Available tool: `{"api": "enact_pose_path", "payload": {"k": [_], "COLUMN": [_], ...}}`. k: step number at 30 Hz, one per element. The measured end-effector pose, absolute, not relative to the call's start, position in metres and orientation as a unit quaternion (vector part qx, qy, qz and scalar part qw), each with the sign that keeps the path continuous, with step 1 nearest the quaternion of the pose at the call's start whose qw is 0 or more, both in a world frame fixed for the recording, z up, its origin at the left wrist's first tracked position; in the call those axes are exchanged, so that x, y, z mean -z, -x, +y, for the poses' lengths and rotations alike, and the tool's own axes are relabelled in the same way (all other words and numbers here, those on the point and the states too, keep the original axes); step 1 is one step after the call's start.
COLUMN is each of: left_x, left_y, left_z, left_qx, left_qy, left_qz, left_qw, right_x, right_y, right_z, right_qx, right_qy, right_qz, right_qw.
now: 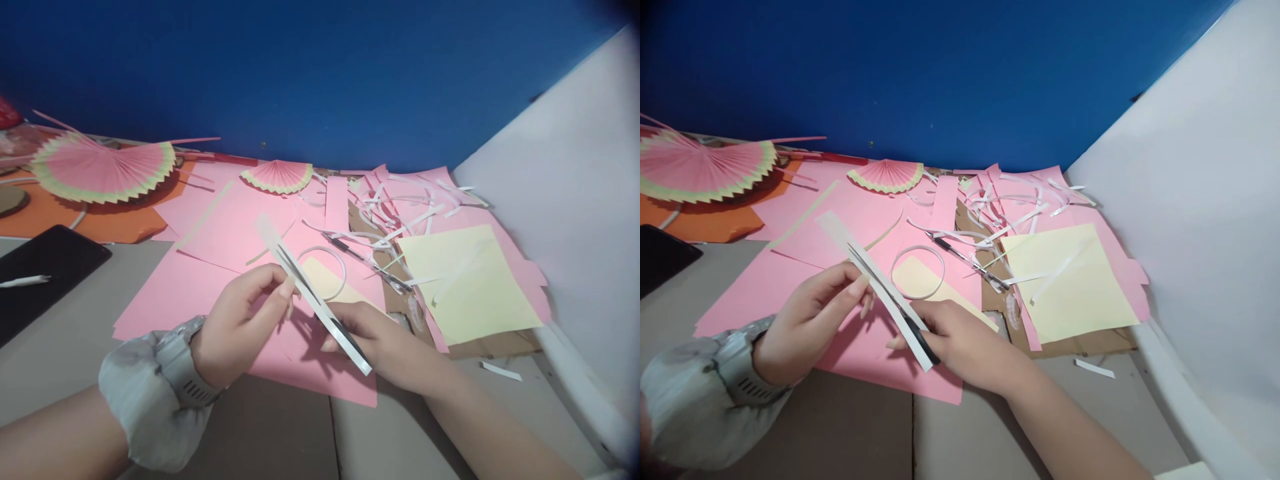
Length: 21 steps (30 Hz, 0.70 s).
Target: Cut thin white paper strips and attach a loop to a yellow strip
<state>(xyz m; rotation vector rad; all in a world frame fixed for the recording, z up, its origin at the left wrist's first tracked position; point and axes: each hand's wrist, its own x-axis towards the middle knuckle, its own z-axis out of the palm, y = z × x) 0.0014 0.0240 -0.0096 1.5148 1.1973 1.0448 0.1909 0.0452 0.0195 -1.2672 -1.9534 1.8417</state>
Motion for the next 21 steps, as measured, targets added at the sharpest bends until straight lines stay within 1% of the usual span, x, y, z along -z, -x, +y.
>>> {"api": "enact_pose_path", "payload": {"k": [9,21], "left_x": [0.0101,0.0108], "left_y": [-0.0014,-0.0012], "left_z": [0.0241,0.0250], "left_qx": [-0.419,-0.433], "left_qy": [-0.613,-0.607], "left_qz": [0.489,0.518], "left_qw": [0.458,0.420], "right_x": [-0.0194,-0.0206], "right_y": [-0.1899,-0.1900], "right_z": [0.0452,0.0454], "right_qx": [-0.617,-0.604], "right_qy": [0.426,0.430], "right_qz": [-0.656,-0.666], "right_qw": [0.085,0.076]}}
